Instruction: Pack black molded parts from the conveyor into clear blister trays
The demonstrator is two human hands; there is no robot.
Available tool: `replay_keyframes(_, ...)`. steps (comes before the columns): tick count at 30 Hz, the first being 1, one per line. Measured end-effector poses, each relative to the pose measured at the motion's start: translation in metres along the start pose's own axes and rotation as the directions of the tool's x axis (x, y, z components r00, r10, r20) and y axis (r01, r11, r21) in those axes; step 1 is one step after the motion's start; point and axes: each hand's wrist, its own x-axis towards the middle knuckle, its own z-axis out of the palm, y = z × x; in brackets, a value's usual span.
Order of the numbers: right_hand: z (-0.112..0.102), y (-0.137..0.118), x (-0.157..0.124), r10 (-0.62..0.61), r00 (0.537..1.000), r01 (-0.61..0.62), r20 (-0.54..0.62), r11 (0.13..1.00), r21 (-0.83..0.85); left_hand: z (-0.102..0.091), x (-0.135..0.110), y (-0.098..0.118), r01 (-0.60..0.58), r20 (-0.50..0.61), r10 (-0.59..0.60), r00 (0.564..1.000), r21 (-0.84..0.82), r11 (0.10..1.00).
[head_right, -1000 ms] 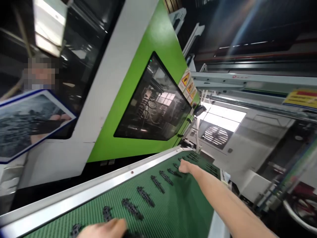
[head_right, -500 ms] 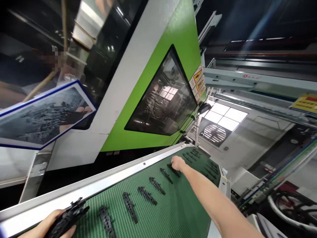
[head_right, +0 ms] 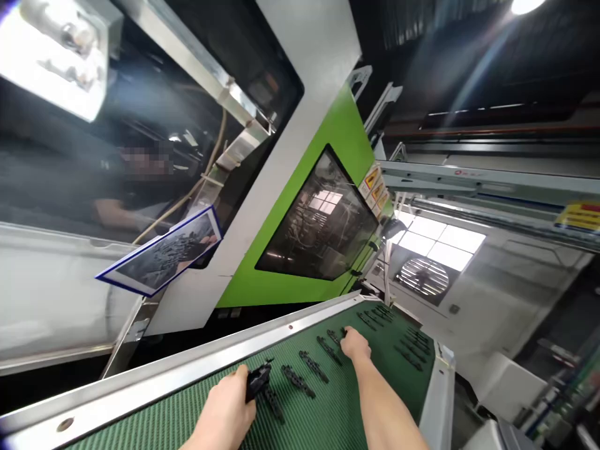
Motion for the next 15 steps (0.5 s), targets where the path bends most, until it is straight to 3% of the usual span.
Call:
replay_keyframes(3, 0.015, -0.012, -0.018, 0.064, 0.998, -0.064, 0.009, 0.996, 0.063, 0.021, 0.008, 0.024, -0.015, -0.001, 0.015, 1.0, -0.07, 0.997)
replay_keyframes(7, 0.026, -0.035, -0.039, 0.068, 0.997, -0.062, -0.047, 0.991, 0.121, 0.044, 0.019, 0.052, 0.018, -0.034, -0.02, 0.999, -0.077, 0.997)
replay_keyframes(12, 0.022, -0.045, -0.042, 0.179, 0.982, -0.168, -0.053, 0.97, 0.175, 0.051, 0.023, 0.062, 0.05, -0.072, -0.054, 0.996, -0.053, 0.997)
replay_keyframes(15, 0.022, -0.043, -0.044, 0.14, 0.987, -0.12, -0.082, 0.972, 0.203, 0.056, 0.022, 0.064, 0.009, -0.076, -0.011, 0.997, -0.022, 1.0)
